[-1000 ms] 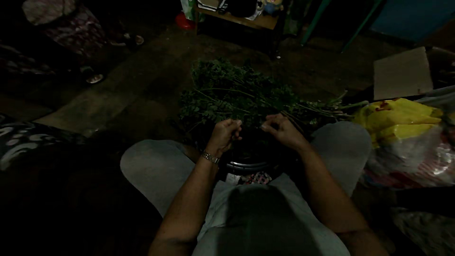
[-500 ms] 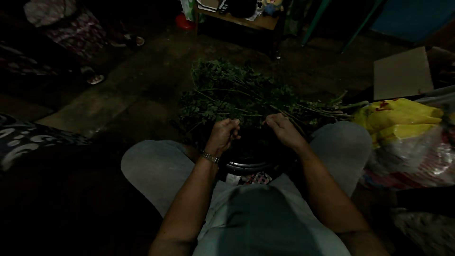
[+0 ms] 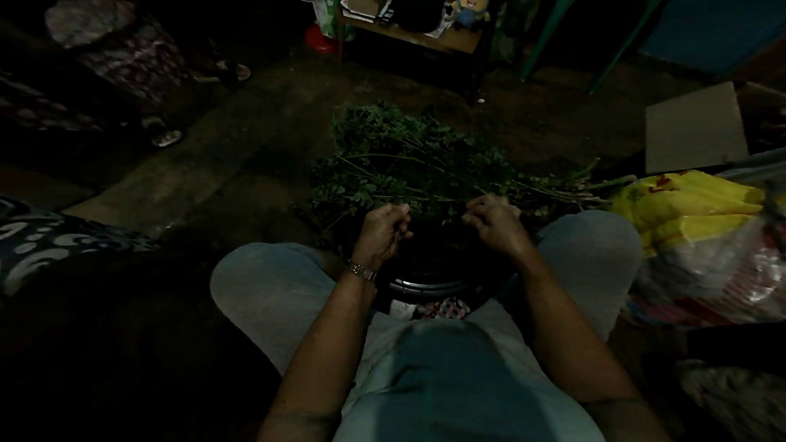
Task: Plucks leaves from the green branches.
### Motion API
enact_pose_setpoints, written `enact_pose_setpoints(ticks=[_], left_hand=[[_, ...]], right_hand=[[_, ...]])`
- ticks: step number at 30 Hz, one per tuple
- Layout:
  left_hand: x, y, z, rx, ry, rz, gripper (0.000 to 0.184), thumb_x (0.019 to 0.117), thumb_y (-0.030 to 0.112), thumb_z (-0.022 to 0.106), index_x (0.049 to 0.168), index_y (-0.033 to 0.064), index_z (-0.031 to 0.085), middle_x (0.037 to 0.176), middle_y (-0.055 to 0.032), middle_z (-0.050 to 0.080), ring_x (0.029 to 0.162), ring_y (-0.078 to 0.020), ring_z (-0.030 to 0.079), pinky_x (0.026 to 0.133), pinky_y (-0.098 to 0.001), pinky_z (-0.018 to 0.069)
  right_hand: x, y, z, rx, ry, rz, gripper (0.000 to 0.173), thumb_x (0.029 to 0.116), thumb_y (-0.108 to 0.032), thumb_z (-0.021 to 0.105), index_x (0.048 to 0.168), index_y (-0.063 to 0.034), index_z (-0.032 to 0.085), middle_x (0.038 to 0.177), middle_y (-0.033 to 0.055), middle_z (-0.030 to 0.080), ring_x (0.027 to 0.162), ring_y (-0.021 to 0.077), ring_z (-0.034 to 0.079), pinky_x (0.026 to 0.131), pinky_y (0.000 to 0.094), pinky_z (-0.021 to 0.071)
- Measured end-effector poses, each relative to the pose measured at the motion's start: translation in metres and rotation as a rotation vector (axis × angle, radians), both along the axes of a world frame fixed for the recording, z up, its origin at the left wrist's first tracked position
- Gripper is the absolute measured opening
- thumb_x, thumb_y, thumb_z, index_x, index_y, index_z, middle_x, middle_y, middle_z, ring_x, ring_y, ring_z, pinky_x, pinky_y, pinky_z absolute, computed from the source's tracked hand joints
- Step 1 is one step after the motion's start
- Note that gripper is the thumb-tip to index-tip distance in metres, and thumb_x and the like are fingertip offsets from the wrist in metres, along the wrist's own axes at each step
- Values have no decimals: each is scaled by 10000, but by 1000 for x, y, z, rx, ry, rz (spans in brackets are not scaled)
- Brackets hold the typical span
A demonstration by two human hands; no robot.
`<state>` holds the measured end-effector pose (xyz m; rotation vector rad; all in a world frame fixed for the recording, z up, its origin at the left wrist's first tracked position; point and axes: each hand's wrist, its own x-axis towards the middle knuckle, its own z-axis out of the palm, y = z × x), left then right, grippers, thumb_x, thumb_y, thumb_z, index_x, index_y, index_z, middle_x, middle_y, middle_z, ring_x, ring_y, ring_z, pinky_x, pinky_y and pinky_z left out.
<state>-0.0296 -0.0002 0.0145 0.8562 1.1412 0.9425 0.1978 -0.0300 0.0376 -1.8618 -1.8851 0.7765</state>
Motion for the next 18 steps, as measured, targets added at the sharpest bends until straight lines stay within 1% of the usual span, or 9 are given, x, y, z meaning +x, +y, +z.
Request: enact_pose_setpoints(ticks=[3,4,5,8,10,11,13,16,18], left_hand=[[5,-2,3,-35,-14,9,129,1068,145,507,980,99,591,744,48,569,576,-29,526,562,-182,501],[7,-3,3,-55,-30,22,125,1067,143,509,978,101,587,745,47,565,576,-30,522,558,-178,497],[9,-3,3,-75,-50,35,123,1065,141,511,974,103,583,744,45,562,569,-30,514,551,-174,489],[13,-4,1,-108,-99,52,126,1061,133,513,964,101,588,740,38,563,558,-37,505,539,-173,479],[13,-5,0,-111,-110,53,131,1060,138,519,958,103,594,734,37,570,559,-39,516,545,-179,491],[14,-5,-1,-108,-113,55,131,1059,134,518,959,102,597,732,38,567,558,-40,513,543,-180,491],[15,-5,-2,-104,-116,59,115,1054,126,522,973,99,600,728,39,564,549,-39,509,533,-179,490],[14,-5,-1,-109,-102,56,120,1054,124,526,965,97,602,735,38,565,552,-39,511,542,-179,497],[15,-5,-2,-103,-84,44,129,1056,123,525,954,94,598,737,36,567,557,-40,516,548,-180,500]], right_hand=[[-7,-1,-2,4,51,-5,310,1043,-233,599,1243,-21,703,1408,210,561,1338,453,448,1095,672,297],[-10,0,-5,-7,72,-5,361,1028,-254,627,1295,-15,670,1438,215,534,1351,467,431,1093,685,296],[-13,0,-7,-17,111,-7,383,1005,-258,664,1299,-14,662,1439,215,532,1342,471,433,1083,692,304],[-20,-1,-11,-93,303,-8,313,979,-234,705,1210,-22,685,1391,183,557,1298,399,483,1066,625,371],[-25,-3,-10,-116,433,-30,283,982,-201,701,1185,-5,674,1378,175,563,1259,334,531,1045,520,447],[-28,-4,-9,-108,485,-41,270,983,-181,698,1180,2,672,1358,172,571,1219,296,561,1014,463,482],[-28,-4,-9,-77,538,-45,248,992,-154,681,1157,30,672,1332,176,582,1164,252,587,975,402,504],[-26,-4,-11,-13,513,-41,159,1012,-117,636,1027,33,689,1258,168,614,1117,244,595,939,396,507],[-23,-3,-12,-3,439,-32,155,1013,-125,633,982,15,692,1258,162,622,1162,287,577,981,463,481]])
